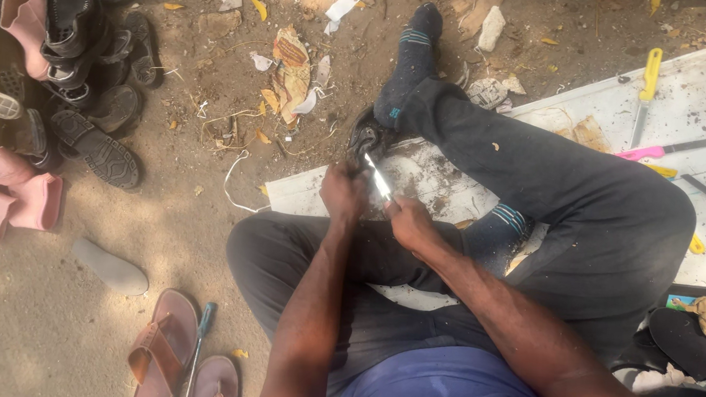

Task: The person sits on the ground and uses a knife to scrape and clean the sole of a black shoe. They hold the shoe with one hand and work the blade along the bottom surface, occasionally adjusting the shoe's position to access different areas.

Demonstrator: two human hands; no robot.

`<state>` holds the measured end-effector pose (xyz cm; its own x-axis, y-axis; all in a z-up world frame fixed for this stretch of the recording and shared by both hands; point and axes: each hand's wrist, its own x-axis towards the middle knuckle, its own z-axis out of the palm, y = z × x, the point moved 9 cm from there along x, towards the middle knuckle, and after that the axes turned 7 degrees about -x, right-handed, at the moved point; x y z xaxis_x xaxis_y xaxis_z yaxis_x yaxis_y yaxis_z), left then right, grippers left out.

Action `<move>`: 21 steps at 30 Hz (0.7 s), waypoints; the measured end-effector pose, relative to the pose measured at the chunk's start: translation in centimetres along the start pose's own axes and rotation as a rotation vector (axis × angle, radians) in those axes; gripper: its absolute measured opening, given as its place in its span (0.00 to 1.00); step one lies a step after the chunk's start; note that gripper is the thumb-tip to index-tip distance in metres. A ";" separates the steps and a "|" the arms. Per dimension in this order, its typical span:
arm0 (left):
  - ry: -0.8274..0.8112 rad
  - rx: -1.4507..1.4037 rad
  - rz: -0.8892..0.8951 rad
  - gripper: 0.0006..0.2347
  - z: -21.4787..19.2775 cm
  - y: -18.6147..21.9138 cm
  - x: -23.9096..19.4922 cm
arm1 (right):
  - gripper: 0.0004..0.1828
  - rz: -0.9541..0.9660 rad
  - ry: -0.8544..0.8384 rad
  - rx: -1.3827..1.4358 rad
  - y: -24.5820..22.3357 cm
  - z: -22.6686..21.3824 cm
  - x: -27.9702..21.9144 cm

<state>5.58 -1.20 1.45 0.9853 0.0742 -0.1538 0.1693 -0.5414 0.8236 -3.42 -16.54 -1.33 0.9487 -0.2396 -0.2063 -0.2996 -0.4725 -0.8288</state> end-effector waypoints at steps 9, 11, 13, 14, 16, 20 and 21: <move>-0.042 -0.160 -0.186 0.12 1.1 -0.9 -0.7 | 0.15 0.082 -0.189 -0.184 0.3 -0.2 -4.1; -0.087 -0.220 -0.245 0.11 1.5 -1.0 -0.8 | 0.14 0.120 -0.196 -0.233 0.5 -1.9 -4.3; -0.174 0.126 -0.020 0.11 1.9 1.8 -1.2 | 0.15 0.116 -0.193 -0.300 0.2 -3.3 -4.5; -0.214 0.301 0.099 0.12 2.2 3.3 -1.1 | 0.15 0.097 -0.183 -0.344 0.1 -4.1 -4.7; -0.305 0.629 0.303 0.14 3.8 4.7 -1.2 | 0.16 0.086 -0.170 -0.332 1.0 -4.9 -6.2; -0.541 0.827 0.505 0.14 8.2 4.0 0.3 | 0.16 0.125 -0.062 -0.203 3.4 -7.5 -6.3; -0.567 0.840 0.572 0.13 9.1 3.6 0.3 | 0.16 0.157 -0.027 -0.186 3.8 -8.1 -6.2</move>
<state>6.27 -10.76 -0.62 0.7256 -0.6313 -0.2737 -0.5746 -0.7748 0.2638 -11.29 -23.70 0.97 0.8907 -0.3007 -0.3410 -0.4546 -0.5798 -0.6762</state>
